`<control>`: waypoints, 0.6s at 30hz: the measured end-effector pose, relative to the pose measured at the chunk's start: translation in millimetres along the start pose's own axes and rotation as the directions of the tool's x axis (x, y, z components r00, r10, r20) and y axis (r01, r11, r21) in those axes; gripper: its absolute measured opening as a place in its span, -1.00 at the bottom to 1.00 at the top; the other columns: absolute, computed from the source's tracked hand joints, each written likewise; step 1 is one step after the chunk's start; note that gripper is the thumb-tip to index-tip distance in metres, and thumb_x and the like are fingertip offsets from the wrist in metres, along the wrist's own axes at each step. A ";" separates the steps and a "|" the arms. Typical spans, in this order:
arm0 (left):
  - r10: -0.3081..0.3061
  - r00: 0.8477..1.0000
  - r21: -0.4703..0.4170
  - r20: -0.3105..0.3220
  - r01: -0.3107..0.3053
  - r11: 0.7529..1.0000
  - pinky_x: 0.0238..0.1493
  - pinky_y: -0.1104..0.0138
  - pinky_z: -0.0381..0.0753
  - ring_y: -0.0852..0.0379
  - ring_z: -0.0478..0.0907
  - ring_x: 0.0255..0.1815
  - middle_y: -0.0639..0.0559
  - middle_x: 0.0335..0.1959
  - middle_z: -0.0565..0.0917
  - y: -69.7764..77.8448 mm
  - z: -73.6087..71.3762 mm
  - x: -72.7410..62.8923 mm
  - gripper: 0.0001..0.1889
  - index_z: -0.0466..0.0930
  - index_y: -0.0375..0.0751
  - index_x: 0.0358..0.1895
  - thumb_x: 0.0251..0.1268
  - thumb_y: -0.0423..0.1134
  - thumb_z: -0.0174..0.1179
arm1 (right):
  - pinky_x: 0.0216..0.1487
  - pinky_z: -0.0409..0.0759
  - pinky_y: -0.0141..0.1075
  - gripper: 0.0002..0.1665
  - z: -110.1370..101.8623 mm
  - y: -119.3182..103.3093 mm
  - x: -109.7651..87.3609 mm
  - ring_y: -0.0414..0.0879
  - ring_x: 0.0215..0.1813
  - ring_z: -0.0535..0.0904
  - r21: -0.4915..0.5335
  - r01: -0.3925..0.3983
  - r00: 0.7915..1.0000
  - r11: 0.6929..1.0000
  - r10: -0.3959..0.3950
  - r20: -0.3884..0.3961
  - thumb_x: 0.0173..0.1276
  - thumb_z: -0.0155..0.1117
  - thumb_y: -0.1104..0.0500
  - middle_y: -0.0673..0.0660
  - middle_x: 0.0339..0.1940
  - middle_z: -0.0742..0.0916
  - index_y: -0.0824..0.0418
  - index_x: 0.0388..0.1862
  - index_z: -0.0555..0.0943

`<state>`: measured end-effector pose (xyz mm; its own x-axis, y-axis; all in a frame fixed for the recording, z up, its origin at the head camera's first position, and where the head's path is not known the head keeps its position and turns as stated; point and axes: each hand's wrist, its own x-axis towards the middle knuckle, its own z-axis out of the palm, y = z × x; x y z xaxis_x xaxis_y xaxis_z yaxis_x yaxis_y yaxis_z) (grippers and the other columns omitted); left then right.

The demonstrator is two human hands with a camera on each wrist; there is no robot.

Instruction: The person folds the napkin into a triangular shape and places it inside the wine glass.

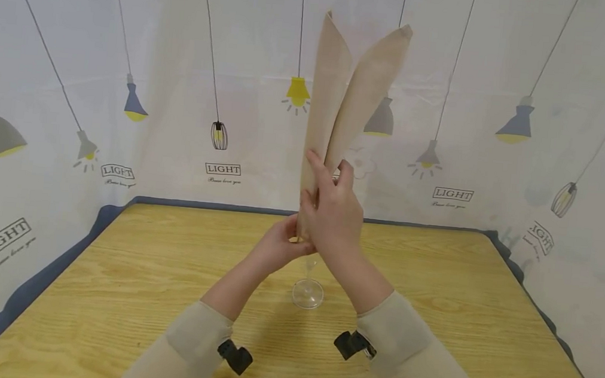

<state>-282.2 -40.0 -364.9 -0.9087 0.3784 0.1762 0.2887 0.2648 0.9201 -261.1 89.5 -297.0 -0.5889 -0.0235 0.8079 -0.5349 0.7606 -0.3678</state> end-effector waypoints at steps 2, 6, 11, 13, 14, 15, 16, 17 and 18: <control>-0.001 1.000 -0.006 0.005 0.001 1.000 0.03 0.16 0.57 0.11 0.53 0.08 0.13 0.02 0.62 -0.1 0.0 0.8 -0.44 0.51 -0.01 0.23 0.14 -0.08 0.44 | -0.63 0.53 -0.04 -0.31 -2.8 -0.4 2.5 0.19 -0.35 0.59 -0.042 0.017 1.000 0.999 -0.016 0.027 0.24 0.43 0.25 0.40 0.10 0.42 -0.04 0.34 0.46; -0.011 1.000 -0.005 0.016 0.011 1.000 0.03 0.15 0.56 0.06 0.53 0.10 0.10 0.02 0.62 -1.1 -1.2 4.3 -0.43 0.49 -0.06 0.24 0.15 -0.10 0.43 | -0.64 0.51 -0.09 -0.37 -11.7 -1.3 9.7 0.14 -0.48 0.56 -0.084 0.033 0.993 0.996 -0.023 0.120 0.24 0.43 0.24 0.40 0.06 0.43 -0.01 0.29 0.52; -0.018 0.999 0.011 0.041 0.018 1.000 0.05 0.12 0.55 0.07 0.52 0.11 0.09 0.03 0.61 -3.0 -6.7 12.0 -0.39 0.45 -0.06 0.27 0.15 -0.08 0.43 | -0.57 0.50 -0.14 -0.45 -18.7 2.4 19.4 0.06 -0.51 0.49 -0.065 0.032 0.980 0.997 -0.019 0.196 0.25 0.42 0.23 0.34 -0.03 0.45 0.05 0.23 0.57; -0.011 0.998 0.019 0.060 0.010 1.000 0.08 0.10 0.54 0.09 0.51 0.12 0.09 0.05 0.61 -4.1 -9.4 16.3 -0.39 0.44 -0.07 0.28 0.16 -0.08 0.43 | -0.48 0.54 -0.12 -0.49 -20.4 5.5 23.5 0.06 -0.40 0.52 -0.036 0.038 0.978 0.999 -0.030 0.209 0.24 0.43 0.25 0.33 -0.04 0.47 0.10 0.19 0.60; -0.006 0.998 0.025 0.070 0.004 1.000 0.09 0.09 0.52 0.09 0.51 0.13 0.09 0.06 0.61 -4.9 -10.6 18.8 -0.39 0.44 -0.07 0.28 0.17 -0.08 0.42 | -0.43 0.57 -0.10 -0.52 -21.2 7.0 25.9 0.07 -0.33 0.53 -0.014 0.037 0.976 0.999 -0.034 0.216 0.24 0.43 0.27 0.32 -0.03 0.49 0.13 0.16 0.61; 0.004 0.997 0.028 0.078 -0.006 1.000 0.11 0.08 0.51 0.09 0.51 0.14 0.08 0.07 0.60 -5.8 -11.9 21.5 -0.39 0.43 -0.08 0.28 0.17 -0.09 0.42 | -0.37 0.59 -0.09 -0.54 -21.9 8.4 28.5 0.08 -0.27 0.54 0.006 0.035 0.975 0.999 -0.036 0.221 0.23 0.43 0.29 0.32 -0.02 0.50 0.15 0.13 0.63; 0.012 0.996 0.033 0.085 -0.015 0.999 0.13 0.06 0.49 0.09 0.50 0.14 0.07 0.07 0.60 -6.4 -13.3 23.7 -0.38 0.41 -0.08 0.29 0.17 -0.10 0.42 | -0.32 0.60 -0.08 -0.56 -22.7 9.5 31.3 0.09 -0.21 0.54 0.027 0.032 0.973 0.999 -0.037 0.228 0.23 0.43 0.30 0.32 -0.02 0.51 0.18 0.11 0.65; 0.017 0.996 0.036 0.089 -0.020 0.999 0.14 0.04 0.48 0.08 0.50 0.15 0.06 0.08 0.60 -7.1 -14.7 26.0 -0.38 0.40 -0.09 0.29 0.17 -0.10 0.42 | -0.28 0.61 -0.07 -0.58 -23.5 10.3 34.2 0.09 -0.17 0.54 0.048 0.016 0.970 0.999 -0.027 0.242 0.23 0.42 0.31 0.31 -0.01 0.52 0.20 0.09 0.66; 0.023 0.996 0.036 0.092 -0.026 0.999 0.16 0.02 0.46 0.08 0.49 0.15 0.05 0.09 0.59 -8.1 -16.1 28.6 -0.37 0.38 -0.09 0.29 0.17 -0.11 0.42 | -0.24 0.61 -0.06 -0.60 -24.0 11.1 37.3 0.09 -0.13 0.54 0.062 0.002 0.966 0.998 -0.018 0.257 0.24 0.41 0.32 0.31 0.00 0.52 0.21 0.08 0.67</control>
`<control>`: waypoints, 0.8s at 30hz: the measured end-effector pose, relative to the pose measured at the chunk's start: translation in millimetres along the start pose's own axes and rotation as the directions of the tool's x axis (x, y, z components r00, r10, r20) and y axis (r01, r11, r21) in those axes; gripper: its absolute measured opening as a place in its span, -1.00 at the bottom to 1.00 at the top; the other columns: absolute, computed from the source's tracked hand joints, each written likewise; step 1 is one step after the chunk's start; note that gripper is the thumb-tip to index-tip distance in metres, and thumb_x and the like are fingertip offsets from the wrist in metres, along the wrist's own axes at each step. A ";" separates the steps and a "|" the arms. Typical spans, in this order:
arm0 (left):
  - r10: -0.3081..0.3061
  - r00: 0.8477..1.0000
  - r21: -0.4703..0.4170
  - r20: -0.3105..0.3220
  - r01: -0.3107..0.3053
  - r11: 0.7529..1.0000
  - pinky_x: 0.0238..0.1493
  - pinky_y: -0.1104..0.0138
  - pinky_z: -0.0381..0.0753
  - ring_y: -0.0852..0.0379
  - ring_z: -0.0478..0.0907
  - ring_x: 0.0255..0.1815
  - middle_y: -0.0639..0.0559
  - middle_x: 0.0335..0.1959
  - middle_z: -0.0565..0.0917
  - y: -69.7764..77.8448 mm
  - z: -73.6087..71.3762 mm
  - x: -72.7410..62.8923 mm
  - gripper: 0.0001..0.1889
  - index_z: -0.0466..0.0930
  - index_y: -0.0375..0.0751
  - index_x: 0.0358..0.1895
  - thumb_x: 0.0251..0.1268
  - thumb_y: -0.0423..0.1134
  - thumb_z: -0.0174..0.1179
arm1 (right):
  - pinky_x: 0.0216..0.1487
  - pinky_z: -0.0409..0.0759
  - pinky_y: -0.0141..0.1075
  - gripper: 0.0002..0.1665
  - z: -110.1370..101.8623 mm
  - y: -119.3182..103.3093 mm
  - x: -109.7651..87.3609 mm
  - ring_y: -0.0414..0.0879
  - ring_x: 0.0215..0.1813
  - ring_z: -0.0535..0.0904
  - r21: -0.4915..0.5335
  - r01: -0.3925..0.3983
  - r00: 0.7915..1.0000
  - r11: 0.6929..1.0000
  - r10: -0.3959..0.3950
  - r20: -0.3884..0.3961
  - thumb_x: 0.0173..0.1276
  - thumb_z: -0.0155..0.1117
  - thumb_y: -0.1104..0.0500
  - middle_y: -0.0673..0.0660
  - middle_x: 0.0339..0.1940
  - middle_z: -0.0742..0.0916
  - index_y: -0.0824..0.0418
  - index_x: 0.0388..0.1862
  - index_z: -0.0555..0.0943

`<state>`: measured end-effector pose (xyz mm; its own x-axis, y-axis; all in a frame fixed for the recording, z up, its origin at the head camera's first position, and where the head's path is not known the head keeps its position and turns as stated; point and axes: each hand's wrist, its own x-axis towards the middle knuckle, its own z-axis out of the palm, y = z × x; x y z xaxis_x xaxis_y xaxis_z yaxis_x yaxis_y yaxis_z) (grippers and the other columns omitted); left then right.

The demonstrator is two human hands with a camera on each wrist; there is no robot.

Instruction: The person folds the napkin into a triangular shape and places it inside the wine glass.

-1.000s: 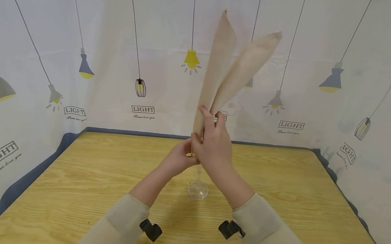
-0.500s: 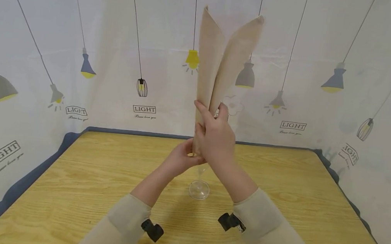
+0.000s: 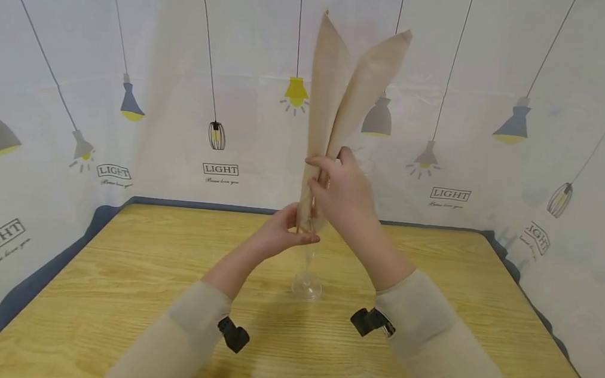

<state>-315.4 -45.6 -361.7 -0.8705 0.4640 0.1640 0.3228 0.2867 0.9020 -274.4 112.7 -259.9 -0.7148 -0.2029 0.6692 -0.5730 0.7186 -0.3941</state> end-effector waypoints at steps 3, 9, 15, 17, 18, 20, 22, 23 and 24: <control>0.015 1.000 0.005 0.002 -0.015 1.000 0.17 0.00 0.44 0.07 0.49 0.16 0.02 0.11 0.57 -2.6 -4.8 6.3 -0.35 0.33 -0.09 0.29 0.16 -0.11 0.43 | -0.23 0.59 -0.08 -0.65 -2.2 2.0 8.7 0.07 -0.11 0.56 0.018 -0.046 0.998 0.999 0.045 0.053 0.30 0.36 0.30 0.28 -0.02 0.54 0.22 0.07 0.68; 0.001 1.000 0.009 0.016 -0.001 1.000 0.18 0.04 0.46 0.01 0.49 0.19 -0.05 0.18 0.55 -0.6 -9.9 10.3 -0.33 0.30 -0.13 0.34 0.21 -0.12 0.39 | -0.23 0.57 -0.13 -0.72 -2.7 2.8 22.7 0.05 -0.16 0.53 -0.014 -0.080 0.992 0.997 0.080 0.098 0.36 0.32 0.25 0.25 -0.11 0.56 0.25 0.03 0.70; -0.014 1.000 0.000 0.005 0.014 1.000 0.19 0.04 0.45 0.01 0.49 0.19 -0.03 0.19 0.54 -3.4 -7.1 12.9 -0.32 0.29 -0.10 0.36 0.21 -0.11 0.39 | -0.18 0.61 -0.11 -0.74 -3.0 3.3 27.7 0.09 -0.13 0.57 -0.057 -0.078 0.991 0.995 0.084 0.104 0.35 0.33 0.24 0.29 -0.05 0.58 0.29 -0.01 0.71; -0.012 1.000 0.001 0.004 0.012 1.000 0.19 0.05 0.45 0.01 0.49 0.19 -0.03 0.18 0.55 -2.9 -6.6 12.7 -0.32 0.29 -0.10 0.37 0.22 -0.12 0.38 | -0.14 0.63 -0.10 -0.74 -3.6 2.6 28.3 0.12 -0.07 0.58 -0.063 -0.084 0.990 0.994 0.090 0.107 0.35 0.33 0.25 0.31 -0.02 0.58 0.29 -0.01 0.71; -0.009 1.000 0.002 0.003 0.009 1.000 0.20 0.05 0.44 0.01 0.50 0.19 -0.03 0.18 0.55 -2.9 -6.3 12.8 -0.33 0.30 -0.10 0.36 0.22 -0.12 0.38 | -0.12 0.63 -0.09 -0.75 -3.7 2.1 28.6 0.13 -0.04 0.58 -0.063 -0.085 0.990 0.994 0.092 0.109 0.34 0.34 0.25 0.31 0.00 0.59 0.30 -0.02 0.71; -0.003 1.000 0.002 0.000 0.003 1.000 0.20 0.05 0.44 0.01 0.50 0.19 -0.03 0.18 0.55 -3.4 -6.1 13.1 -0.33 0.30 -0.11 0.36 0.22 -0.14 0.38 | -0.10 0.64 -0.08 -0.76 -3.3 1.2 28.9 0.15 0.01 0.58 -0.064 -0.082 0.990 0.995 0.089 0.113 0.34 0.34 0.27 0.31 0.01 0.59 0.30 -0.04 0.72; 0.002 1.000 0.002 -0.003 -0.002 1.000 0.20 0.07 0.44 0.01 0.50 0.19 -0.04 0.19 0.55 -4.0 -5.8 13.4 -0.33 0.30 -0.12 0.36 0.23 -0.16 0.38 | -0.07 0.64 -0.07 -0.77 -2.3 0.5 28.6 0.16 0.05 0.57 -0.057 -0.083 0.989 0.995 0.089 0.118 0.33 0.33 0.28 0.31 0.01 0.60 0.30 -0.06 0.72; 0.004 1.000 0.001 -0.004 -0.004 1.000 0.21 0.07 0.44 0.01 0.50 0.20 -0.05 0.20 0.54 -4.1 -5.7 13.6 -0.33 0.30 -0.13 0.37 0.23 -0.17 0.38 | -0.05 0.63 -0.07 -0.78 -1.7 0.2 28.2 0.17 0.06 0.57 -0.055 -0.083 0.989 0.995 0.090 0.121 0.33 0.33 0.29 0.31 0.01 0.60 0.30 -0.07 0.73; 0.006 1.000 0.000 -0.004 -0.006 1.000 0.21 0.07 0.44 0.00 0.49 0.20 -0.06 0.21 0.54 -4.3 -5.6 13.7 -0.33 0.30 -0.13 0.37 0.23 -0.17 0.38 | -0.04 0.63 -0.07 -0.79 -1.0 0.0 27.8 0.17 0.08 0.57 -0.053 -0.088 0.988 0.995 0.094 0.125 0.32 0.33 0.30 0.31 0.01 0.61 0.30 -0.08 0.73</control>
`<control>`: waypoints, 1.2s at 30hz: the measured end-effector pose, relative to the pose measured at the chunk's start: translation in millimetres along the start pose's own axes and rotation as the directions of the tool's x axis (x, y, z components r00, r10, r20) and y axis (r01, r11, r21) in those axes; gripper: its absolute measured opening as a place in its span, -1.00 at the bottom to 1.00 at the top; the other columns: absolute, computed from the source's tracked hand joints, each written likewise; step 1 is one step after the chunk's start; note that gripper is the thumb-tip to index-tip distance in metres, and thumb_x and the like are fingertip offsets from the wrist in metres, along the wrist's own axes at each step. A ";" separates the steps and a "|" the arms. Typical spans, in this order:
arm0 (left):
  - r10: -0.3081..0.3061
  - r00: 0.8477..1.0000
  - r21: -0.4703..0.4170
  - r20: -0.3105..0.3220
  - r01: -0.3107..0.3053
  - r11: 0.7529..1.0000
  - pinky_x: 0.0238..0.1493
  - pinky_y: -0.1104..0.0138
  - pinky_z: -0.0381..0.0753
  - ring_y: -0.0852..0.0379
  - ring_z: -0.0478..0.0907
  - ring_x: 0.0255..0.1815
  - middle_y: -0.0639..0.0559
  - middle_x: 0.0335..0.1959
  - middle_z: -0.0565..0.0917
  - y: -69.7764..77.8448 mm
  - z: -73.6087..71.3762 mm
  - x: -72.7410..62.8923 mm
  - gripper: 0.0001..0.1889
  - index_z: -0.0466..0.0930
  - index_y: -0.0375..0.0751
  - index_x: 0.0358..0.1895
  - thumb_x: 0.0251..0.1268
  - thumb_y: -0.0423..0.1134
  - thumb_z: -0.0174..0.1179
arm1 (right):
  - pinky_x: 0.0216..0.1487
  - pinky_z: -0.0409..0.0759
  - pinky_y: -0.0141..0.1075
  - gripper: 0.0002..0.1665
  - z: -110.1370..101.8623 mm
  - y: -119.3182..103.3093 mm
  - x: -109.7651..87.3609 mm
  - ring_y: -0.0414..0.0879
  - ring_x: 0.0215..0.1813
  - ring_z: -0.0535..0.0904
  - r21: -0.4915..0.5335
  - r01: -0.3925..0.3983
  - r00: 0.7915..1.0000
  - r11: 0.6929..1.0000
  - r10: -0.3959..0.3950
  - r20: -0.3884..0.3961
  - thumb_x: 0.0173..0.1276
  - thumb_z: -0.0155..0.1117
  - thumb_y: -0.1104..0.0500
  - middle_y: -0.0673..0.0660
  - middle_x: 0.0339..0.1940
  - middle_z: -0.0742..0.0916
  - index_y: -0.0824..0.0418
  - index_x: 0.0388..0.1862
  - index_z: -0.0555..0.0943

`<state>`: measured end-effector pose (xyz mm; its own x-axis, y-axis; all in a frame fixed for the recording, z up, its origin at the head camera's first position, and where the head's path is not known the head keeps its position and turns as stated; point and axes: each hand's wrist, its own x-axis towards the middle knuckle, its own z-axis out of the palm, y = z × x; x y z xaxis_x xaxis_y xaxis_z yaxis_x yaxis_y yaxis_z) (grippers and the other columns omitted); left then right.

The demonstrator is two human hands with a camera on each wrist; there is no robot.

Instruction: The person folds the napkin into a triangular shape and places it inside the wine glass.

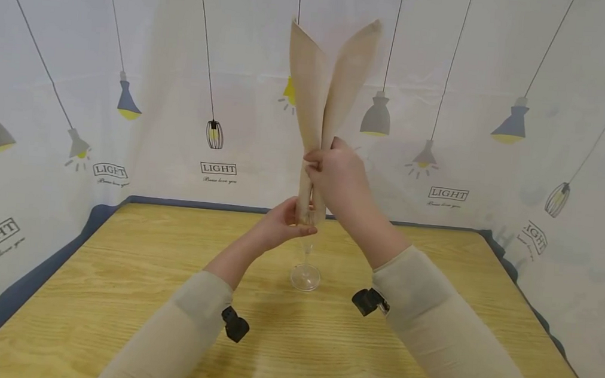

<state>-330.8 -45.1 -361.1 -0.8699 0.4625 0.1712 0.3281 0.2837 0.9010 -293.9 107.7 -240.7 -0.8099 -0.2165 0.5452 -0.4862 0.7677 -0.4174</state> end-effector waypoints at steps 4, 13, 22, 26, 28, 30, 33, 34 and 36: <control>0.000 1.000 0.003 0.002 0.000 1.000 0.23 0.08 0.43 -0.02 0.48 0.22 -0.08 0.21 0.54 0.6 -0.3 -0.4 -0.33 0.30 -0.14 0.37 0.22 -0.18 0.38 | 0.02 0.60 -0.04 -0.79 1.9 -0.9 -2.4 0.18 0.12 0.55 0.008 -0.018 1.000 1.000 0.017 0.016 0.31 0.34 0.32 0.31 0.01 0.61 0.30 -0.09 0.74; -0.002 1.000 0.005 0.009 0.002 1.000 0.22 0.08 0.44 -0.02 0.48 0.22 -0.07 0.20 0.54 1.0 -1.0 -0.1 -0.32 0.29 -0.13 0.38 0.23 -0.17 0.38 | -0.02 0.61 -0.04 -0.79 6.4 1.3 -6.7 0.22 0.09 0.56 -0.015 -0.032 0.999 0.999 0.032 0.034 0.28 0.36 0.33 0.33 0.00 0.62 0.30 -0.09 0.74; -0.011 1.000 0.017 0.012 0.011 1.000 0.21 0.08 0.44 -0.02 0.47 0.23 -0.08 0.21 0.53 3.6 -1.0 -2.2 -0.31 0.27 -0.14 0.39 0.24 -0.15 0.37 | -0.07 0.64 -0.06 -0.81 12.4 5.5 -10.3 0.19 0.04 0.60 -0.017 0.000 0.999 1.000 0.001 0.033 0.26 0.36 0.36 0.33 -0.03 0.66 0.33 -0.14 0.74; -0.008 1.000 0.014 0.009 0.008 1.000 0.18 0.10 0.47 -0.01 0.50 0.19 -0.08 0.18 0.55 1.8 -0.6 -0.5 -0.32 0.29 -0.16 0.38 0.22 -0.16 0.38 | -0.07 0.63 -0.06 -0.81 15.3 6.4 -11.3 0.20 0.00 0.60 -0.050 0.021 0.999 0.999 -0.020 0.024 0.24 0.37 0.36 0.33 -0.09 0.67 0.33 -0.16 0.75; -0.004 1.000 0.014 0.009 0.003 1.000 0.17 0.11 0.48 0.00 0.51 0.18 -0.08 0.17 0.56 0.8 -0.4 0.4 -0.33 0.30 -0.16 0.37 0.23 -0.16 0.38 | -0.07 0.63 -0.06 -0.82 16.5 6.1 -11.8 0.20 0.00 0.60 -0.057 0.022 0.999 0.998 -0.020 0.027 0.25 0.36 0.35 0.33 -0.11 0.68 0.32 -0.16 0.76; 0.001 1.000 0.010 0.009 -0.001 1.000 0.17 0.12 0.48 0.00 0.51 0.17 -0.08 0.16 0.56 -0.5 -0.2 1.2 -0.34 0.31 -0.17 0.36 0.22 -0.17 0.38 | -0.07 0.63 -0.06 -0.82 17.3 5.5 -12.3 0.20 0.00 0.59 -0.060 0.018 0.999 0.998 -0.016 0.032 0.25 0.37 0.34 0.32 -0.12 0.68 0.31 -0.16 0.76; 0.009 1.000 0.011 0.008 -0.009 1.000 0.15 0.13 0.49 0.02 0.52 0.16 -0.07 0.14 0.57 -1.4 -0.1 1.3 -0.36 0.32 -0.18 0.34 0.23 -0.17 0.37 | -0.06 0.63 -0.07 -0.82 18.6 5.0 -12.8 0.19 0.02 0.58 -0.063 0.012 0.999 0.998 -0.009 0.041 0.26 0.37 0.33 0.30 -0.10 0.69 0.31 -0.16 0.76; 0.012 1.000 0.010 0.009 -0.012 1.000 0.15 0.14 0.50 0.02 0.52 0.15 -0.06 0.14 0.57 -1.6 -0.1 1.4 -0.37 0.32 -0.18 0.33 0.23 -0.18 0.37 | -0.06 0.62 -0.07 -0.82 18.9 4.9 -13.0 0.19 0.02 0.59 -0.066 0.008 0.999 0.998 -0.005 0.043 0.25 0.38 0.33 0.30 -0.10 0.69 0.30 -0.16 0.76; 0.013 1.000 0.012 0.011 -0.013 1.000 0.13 0.15 0.51 0.04 0.53 0.14 -0.05 0.13 0.57 -2.3 0.0 1.4 -0.38 0.33 -0.18 0.32 0.24 -0.18 0.37 | -0.06 0.63 -0.07 -0.82 19.5 4.9 -13.6 0.17 0.02 0.59 -0.071 0.000 0.999 0.997 0.004 0.053 0.26 0.39 0.31 0.29 -0.08 0.70 0.29 -0.16 0.77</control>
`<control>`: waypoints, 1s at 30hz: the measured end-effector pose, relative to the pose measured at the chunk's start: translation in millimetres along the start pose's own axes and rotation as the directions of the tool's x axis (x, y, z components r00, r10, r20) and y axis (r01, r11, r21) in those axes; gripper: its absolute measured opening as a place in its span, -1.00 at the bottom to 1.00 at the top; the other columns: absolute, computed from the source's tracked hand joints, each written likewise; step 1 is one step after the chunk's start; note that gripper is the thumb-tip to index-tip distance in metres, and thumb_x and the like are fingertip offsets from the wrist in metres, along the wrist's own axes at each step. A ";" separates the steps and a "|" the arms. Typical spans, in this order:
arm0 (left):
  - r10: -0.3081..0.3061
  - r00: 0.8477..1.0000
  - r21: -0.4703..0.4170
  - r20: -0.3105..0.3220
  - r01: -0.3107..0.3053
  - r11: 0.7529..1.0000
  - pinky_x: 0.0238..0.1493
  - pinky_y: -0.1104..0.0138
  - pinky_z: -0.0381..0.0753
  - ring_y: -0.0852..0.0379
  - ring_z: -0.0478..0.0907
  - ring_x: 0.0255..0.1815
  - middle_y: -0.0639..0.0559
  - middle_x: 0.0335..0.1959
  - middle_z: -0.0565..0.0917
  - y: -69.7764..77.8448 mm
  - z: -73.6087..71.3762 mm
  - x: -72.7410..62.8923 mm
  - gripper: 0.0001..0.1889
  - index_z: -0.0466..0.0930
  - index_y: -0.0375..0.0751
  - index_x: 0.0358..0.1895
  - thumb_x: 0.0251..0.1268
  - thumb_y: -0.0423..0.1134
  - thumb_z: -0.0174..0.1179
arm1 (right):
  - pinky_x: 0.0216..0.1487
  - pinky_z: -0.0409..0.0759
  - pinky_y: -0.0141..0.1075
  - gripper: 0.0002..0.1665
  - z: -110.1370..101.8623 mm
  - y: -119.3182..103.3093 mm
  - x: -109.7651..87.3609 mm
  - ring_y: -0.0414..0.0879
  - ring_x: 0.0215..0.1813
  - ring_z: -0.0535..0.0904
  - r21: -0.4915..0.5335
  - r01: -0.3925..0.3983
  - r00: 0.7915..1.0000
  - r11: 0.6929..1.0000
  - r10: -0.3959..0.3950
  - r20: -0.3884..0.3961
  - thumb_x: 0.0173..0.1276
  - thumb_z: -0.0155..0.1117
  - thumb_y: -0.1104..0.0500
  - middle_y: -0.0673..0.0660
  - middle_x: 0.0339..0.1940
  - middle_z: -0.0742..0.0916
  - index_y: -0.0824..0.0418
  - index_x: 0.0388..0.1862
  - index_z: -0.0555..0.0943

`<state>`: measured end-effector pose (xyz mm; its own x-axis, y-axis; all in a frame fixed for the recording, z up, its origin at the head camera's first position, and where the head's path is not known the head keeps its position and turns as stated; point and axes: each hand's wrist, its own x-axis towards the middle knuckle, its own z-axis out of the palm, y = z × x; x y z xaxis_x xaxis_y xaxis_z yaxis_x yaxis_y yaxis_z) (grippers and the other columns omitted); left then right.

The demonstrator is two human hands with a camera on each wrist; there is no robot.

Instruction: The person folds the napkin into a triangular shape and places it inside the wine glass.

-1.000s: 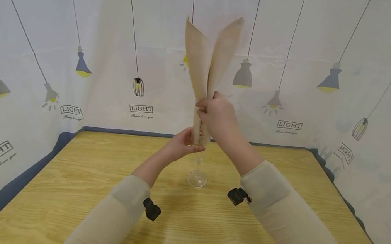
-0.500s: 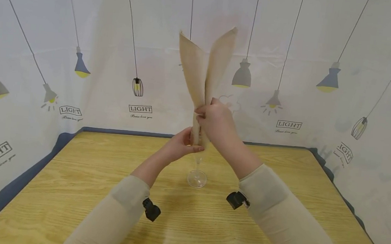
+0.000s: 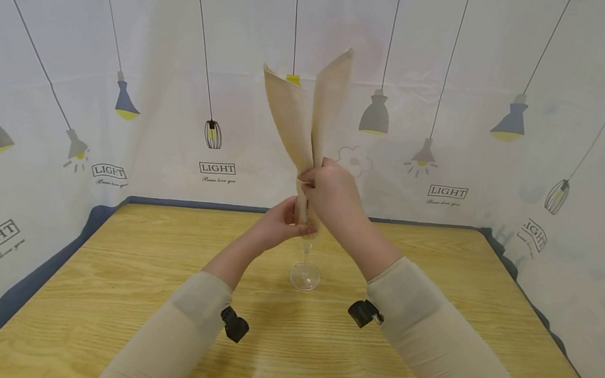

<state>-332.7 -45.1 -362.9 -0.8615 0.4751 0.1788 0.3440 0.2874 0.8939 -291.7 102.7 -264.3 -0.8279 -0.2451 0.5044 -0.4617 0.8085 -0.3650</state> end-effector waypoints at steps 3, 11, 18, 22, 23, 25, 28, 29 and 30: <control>-0.001 1.000 0.001 0.004 0.001 1.000 0.12 0.17 0.52 0.05 0.53 0.14 -0.03 0.13 0.57 0.1 -0.5 -0.1 -0.38 0.33 -0.17 0.32 0.25 -0.17 0.36 | -0.05 0.62 -0.08 -0.82 0.3 -0.1 -0.6 0.16 0.01 0.60 0.006 -0.012 1.000 1.000 0.012 0.012 0.26 0.39 0.31 0.28 -0.07 0.69 0.28 -0.15 0.77; -0.022 1.000 0.014 0.008 0.022 1.000 0.12 0.14 0.51 0.04 0.50 0.17 -0.02 0.13 0.56 -0.1 -1.4 -1.1 -0.40 0.33 -0.13 0.31 0.26 -0.12 0.34 | -0.10 0.58 -0.05 -0.74 5.7 2.5 -9.1 0.14 -0.03 0.55 0.085 -0.032 0.999 0.996 0.032 0.002 0.31 0.36 0.27 0.28 0.00 0.57 0.23 -0.02 0.72; -0.036 0.999 0.009 0.011 0.036 0.999 0.11 0.14 0.52 0.05 0.50 0.15 0.01 0.11 0.57 -1.1 -1.6 -1.7 -0.42 0.34 -0.10 0.31 0.28 -0.12 0.33 | -0.16 0.61 0.05 -0.61 15.2 1.5 -14.2 0.25 0.09 0.55 -0.018 -0.024 0.999 1.000 0.024 -0.041 0.36 0.32 0.17 0.37 0.11 0.52 0.07 0.17 0.66; -0.035 0.999 -0.016 0.019 0.035 0.999 0.12 0.15 0.52 0.04 0.50 0.15 -0.01 0.14 0.56 1.1 -1.0 -2.3 -0.39 0.31 -0.10 0.35 0.29 -0.14 0.32 | -0.03 0.59 0.08 -0.63 15.6 -0.2 -12.2 0.27 0.18 0.51 -0.018 -0.002 1.000 1.000 0.002 0.006 0.39 0.23 0.26 0.40 0.16 0.53 0.10 0.16 0.66; -0.033 0.999 -0.019 0.020 0.033 0.999 0.12 0.14 0.52 0.04 0.50 0.15 -0.01 0.14 0.56 1.7 -1.0 -2.5 -0.39 0.31 -0.10 0.35 0.29 -0.14 0.32 | 0.01 0.57 0.08 -0.65 15.5 -0.3 -11.2 0.27 0.19 0.50 -0.011 0.004 1.000 1.000 -0.004 0.012 0.39 0.22 0.28 0.39 0.15 0.54 0.13 0.13 0.68; -0.024 0.999 -0.017 0.020 0.025 1.000 0.12 0.14 0.51 0.05 0.51 0.15 -0.01 0.13 0.56 2.9 -1.0 -3.0 -0.39 0.31 -0.10 0.36 0.29 -0.15 0.32 | 0.08 0.55 0.07 -0.71 14.5 -0.6 -9.4 0.26 0.19 0.51 -0.004 0.016 1.000 1.000 -0.016 0.018 0.38 0.24 0.30 0.38 0.13 0.58 0.21 0.05 0.71; -0.011 1.000 -0.009 0.021 0.011 1.000 0.11 0.15 0.52 0.05 0.52 0.13 -0.01 0.10 0.58 3.0 -1.2 -2.8 -0.40 0.32 -0.11 0.35 0.29 -0.16 0.33 | 0.09 0.55 0.04 -0.77 12.6 -0.4 -7.6 0.24 0.13 0.56 -0.008 0.020 1.000 1.000 -0.020 0.020 0.35 0.28 0.32 0.36 0.02 0.65 0.30 -0.05 0.73; -0.008 1.000 -0.005 0.021 0.008 1.000 0.10 0.16 0.53 0.05 0.52 0.12 -0.01 0.10 0.58 2.8 -1.1 -2.5 -0.40 0.32 -0.12 0.34 0.29 -0.16 0.33 | 0.07 0.56 0.03 -0.78 12.1 -0.1 -7.2 0.24 0.10 0.57 -0.013 0.021 1.000 1.000 -0.021 0.021 0.34 0.28 0.32 0.36 -0.01 0.67 0.32 -0.07 0.73; -0.005 1.000 -0.003 0.023 0.005 1.000 0.09 0.16 0.53 0.06 0.52 0.12 -0.01 0.09 0.58 2.4 -1.2 -2.0 -0.41 0.33 -0.12 0.33 0.28 -0.16 0.33 | 0.06 0.57 0.02 -0.79 11.2 0.0 -7.1 0.23 0.09 0.59 -0.010 0.018 1.000 1.000 -0.018 0.024 0.33 0.29 0.33 0.35 -0.04 0.69 0.33 -0.08 0.73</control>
<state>-330.6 -46.4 -360.7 -0.8545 0.4925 0.1654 0.3390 0.2872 0.8959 -289.4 98.5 -276.7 -0.8267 -0.2723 0.4923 -0.4735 0.8094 -0.3474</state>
